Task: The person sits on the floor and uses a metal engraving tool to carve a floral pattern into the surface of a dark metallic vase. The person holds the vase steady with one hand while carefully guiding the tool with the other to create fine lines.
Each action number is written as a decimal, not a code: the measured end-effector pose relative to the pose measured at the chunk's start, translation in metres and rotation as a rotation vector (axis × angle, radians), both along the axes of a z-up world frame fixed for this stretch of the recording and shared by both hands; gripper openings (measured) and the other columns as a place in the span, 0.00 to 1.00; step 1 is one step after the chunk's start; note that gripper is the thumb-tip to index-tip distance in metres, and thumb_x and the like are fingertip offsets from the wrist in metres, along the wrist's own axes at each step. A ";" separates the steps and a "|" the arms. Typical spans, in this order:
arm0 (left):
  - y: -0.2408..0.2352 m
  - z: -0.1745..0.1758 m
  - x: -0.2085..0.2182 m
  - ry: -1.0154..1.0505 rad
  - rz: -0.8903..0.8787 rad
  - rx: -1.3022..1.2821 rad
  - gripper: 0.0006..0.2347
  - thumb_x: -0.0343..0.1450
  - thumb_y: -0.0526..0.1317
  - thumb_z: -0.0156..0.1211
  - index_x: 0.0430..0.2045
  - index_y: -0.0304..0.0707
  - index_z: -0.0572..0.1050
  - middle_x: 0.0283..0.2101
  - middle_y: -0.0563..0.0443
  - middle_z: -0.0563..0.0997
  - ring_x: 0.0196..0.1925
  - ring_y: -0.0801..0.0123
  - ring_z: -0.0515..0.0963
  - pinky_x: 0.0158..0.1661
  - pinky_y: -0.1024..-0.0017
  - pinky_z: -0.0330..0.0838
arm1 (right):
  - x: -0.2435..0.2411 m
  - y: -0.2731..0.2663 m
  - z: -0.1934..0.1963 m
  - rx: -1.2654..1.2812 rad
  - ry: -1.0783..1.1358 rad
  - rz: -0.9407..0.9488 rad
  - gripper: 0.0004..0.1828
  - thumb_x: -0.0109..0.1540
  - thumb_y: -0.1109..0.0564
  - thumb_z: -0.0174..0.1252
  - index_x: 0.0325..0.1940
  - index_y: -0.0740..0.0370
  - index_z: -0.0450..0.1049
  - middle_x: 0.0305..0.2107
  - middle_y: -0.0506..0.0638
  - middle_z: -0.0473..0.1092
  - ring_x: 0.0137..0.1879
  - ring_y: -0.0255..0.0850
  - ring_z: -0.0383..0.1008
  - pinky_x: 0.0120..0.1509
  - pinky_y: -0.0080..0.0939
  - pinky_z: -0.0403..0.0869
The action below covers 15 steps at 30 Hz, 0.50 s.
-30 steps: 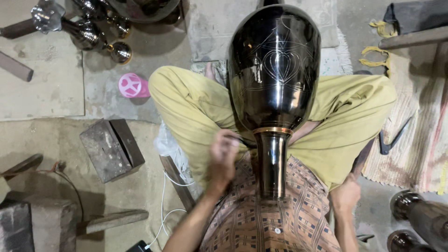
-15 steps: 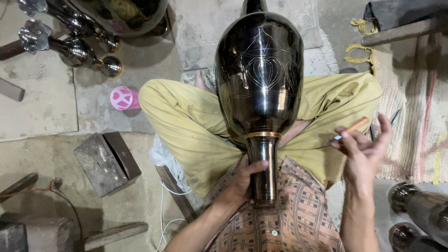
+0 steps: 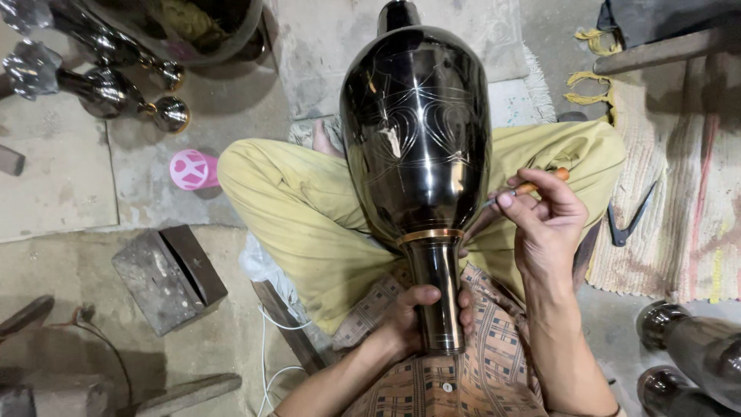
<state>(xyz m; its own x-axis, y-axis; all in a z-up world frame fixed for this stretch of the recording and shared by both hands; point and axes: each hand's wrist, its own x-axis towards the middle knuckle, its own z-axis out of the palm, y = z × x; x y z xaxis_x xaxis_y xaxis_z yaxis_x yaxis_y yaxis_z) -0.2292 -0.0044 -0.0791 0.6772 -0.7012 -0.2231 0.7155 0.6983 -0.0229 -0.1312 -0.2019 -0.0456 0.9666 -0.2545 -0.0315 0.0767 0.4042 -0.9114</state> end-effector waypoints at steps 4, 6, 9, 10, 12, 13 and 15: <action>-0.008 -0.017 -0.003 0.042 -0.070 -0.091 0.23 0.67 0.43 0.68 0.50 0.25 0.68 0.42 0.43 0.79 0.44 0.55 0.82 0.49 0.58 0.79 | 0.012 0.006 0.005 -0.116 0.009 -0.039 0.20 0.62 0.77 0.64 0.58 0.74 0.74 0.45 0.59 0.76 0.48 0.41 0.81 0.56 0.33 0.80; -0.008 -0.026 -0.006 0.019 -0.098 -0.107 0.21 0.68 0.44 0.68 0.46 0.24 0.71 0.40 0.41 0.79 0.43 0.56 0.82 0.50 0.58 0.79 | 0.018 0.012 0.008 -0.154 0.017 -0.035 0.18 0.62 0.76 0.64 0.57 0.74 0.74 0.43 0.58 0.76 0.49 0.42 0.82 0.55 0.33 0.81; -0.007 -0.032 -0.012 0.020 -0.081 -0.063 0.20 0.67 0.45 0.68 0.46 0.26 0.73 0.41 0.42 0.79 0.44 0.57 0.82 0.50 0.58 0.79 | 0.026 0.031 0.012 -0.176 0.005 -0.005 0.20 0.62 0.76 0.64 0.57 0.72 0.73 0.41 0.56 0.76 0.48 0.40 0.82 0.56 0.33 0.82; -0.008 -0.033 -0.013 0.026 -0.069 -0.036 0.21 0.67 0.45 0.68 0.47 0.28 0.73 0.42 0.43 0.79 0.45 0.57 0.82 0.50 0.58 0.79 | 0.029 0.036 0.013 -0.214 -0.011 -0.009 0.20 0.62 0.77 0.64 0.58 0.72 0.73 0.42 0.55 0.76 0.47 0.37 0.80 0.56 0.33 0.81; -0.007 -0.033 -0.012 0.026 -0.102 -0.040 0.23 0.67 0.47 0.68 0.47 0.25 0.73 0.43 0.42 0.79 0.46 0.58 0.82 0.52 0.59 0.79 | 0.035 0.045 0.015 -0.294 -0.046 -0.018 0.21 0.63 0.78 0.65 0.60 0.73 0.74 0.44 0.54 0.75 0.46 0.33 0.76 0.57 0.31 0.79; -0.007 -0.034 -0.012 0.026 -0.120 -0.043 0.24 0.67 0.48 0.67 0.47 0.23 0.73 0.44 0.41 0.79 0.47 0.58 0.82 0.53 0.60 0.78 | 0.038 0.047 0.016 -0.289 -0.038 -0.015 0.21 0.63 0.77 0.65 0.59 0.72 0.73 0.44 0.52 0.75 0.45 0.33 0.77 0.56 0.31 0.80; -0.007 -0.033 -0.012 0.042 -0.128 -0.026 0.26 0.67 0.49 0.67 0.49 0.23 0.73 0.44 0.41 0.79 0.47 0.57 0.82 0.53 0.61 0.78 | 0.045 0.048 0.019 -0.277 -0.021 -0.006 0.21 0.62 0.75 0.64 0.58 0.70 0.73 0.42 0.50 0.74 0.44 0.32 0.79 0.54 0.29 0.81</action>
